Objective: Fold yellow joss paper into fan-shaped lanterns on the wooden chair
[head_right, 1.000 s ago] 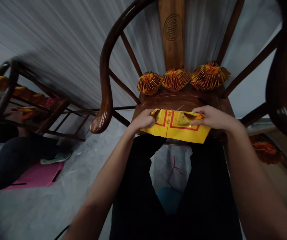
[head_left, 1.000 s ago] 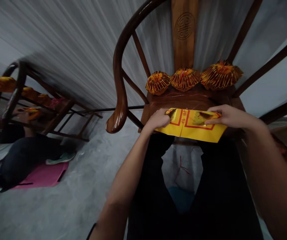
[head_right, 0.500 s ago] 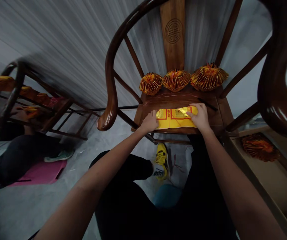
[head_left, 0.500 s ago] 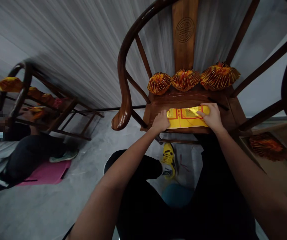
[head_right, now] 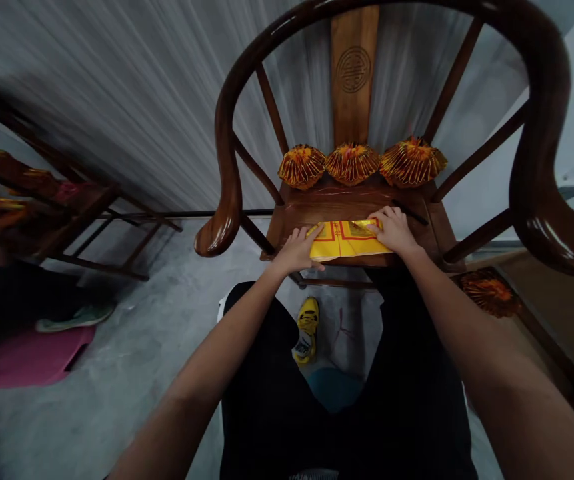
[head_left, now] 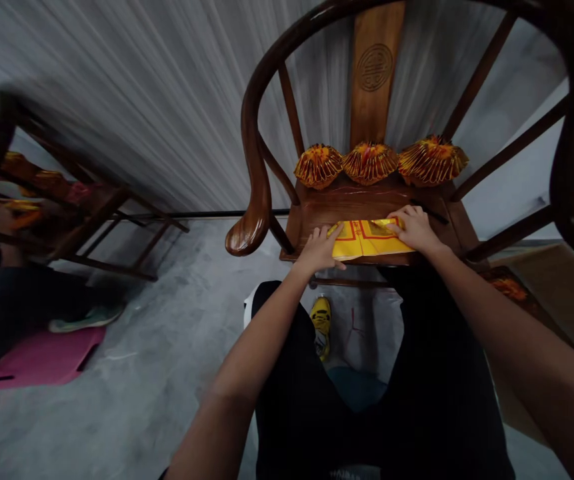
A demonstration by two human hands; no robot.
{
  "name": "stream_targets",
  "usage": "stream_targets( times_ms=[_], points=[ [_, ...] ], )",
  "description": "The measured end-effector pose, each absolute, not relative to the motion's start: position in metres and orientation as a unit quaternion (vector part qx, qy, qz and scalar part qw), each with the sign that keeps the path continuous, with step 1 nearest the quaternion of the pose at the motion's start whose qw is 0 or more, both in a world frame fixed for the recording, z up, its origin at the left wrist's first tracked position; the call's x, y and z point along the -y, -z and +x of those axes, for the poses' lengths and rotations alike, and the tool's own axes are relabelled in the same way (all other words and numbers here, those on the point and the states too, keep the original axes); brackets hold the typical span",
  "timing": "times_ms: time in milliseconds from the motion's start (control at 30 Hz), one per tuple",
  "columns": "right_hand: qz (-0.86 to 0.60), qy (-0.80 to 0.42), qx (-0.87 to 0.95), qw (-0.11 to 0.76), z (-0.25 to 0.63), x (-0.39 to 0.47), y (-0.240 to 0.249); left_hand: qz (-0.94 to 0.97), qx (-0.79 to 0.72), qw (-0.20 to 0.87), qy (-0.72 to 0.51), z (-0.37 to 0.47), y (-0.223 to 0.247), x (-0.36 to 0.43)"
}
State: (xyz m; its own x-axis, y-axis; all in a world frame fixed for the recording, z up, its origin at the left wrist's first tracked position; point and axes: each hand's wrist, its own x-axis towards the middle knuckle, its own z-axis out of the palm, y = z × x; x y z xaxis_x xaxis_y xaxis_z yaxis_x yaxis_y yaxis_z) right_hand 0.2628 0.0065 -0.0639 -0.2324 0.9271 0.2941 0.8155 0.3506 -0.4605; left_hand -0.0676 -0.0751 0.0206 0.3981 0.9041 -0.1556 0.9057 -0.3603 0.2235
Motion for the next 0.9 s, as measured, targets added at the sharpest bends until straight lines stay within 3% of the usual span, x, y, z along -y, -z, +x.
stream_targets(
  times_ms=[367,900],
  points=[
    [-0.561,-0.088,0.778,0.269,0.258,-0.005,0.069,0.837,-0.539,0.097,-0.005,-0.065,-0.029,0.075],
    [-0.580,-0.028,0.763,0.284,0.253,0.001,0.054,0.819,-0.547,0.161,0.070,-0.062,-0.043,0.055]
  ],
)
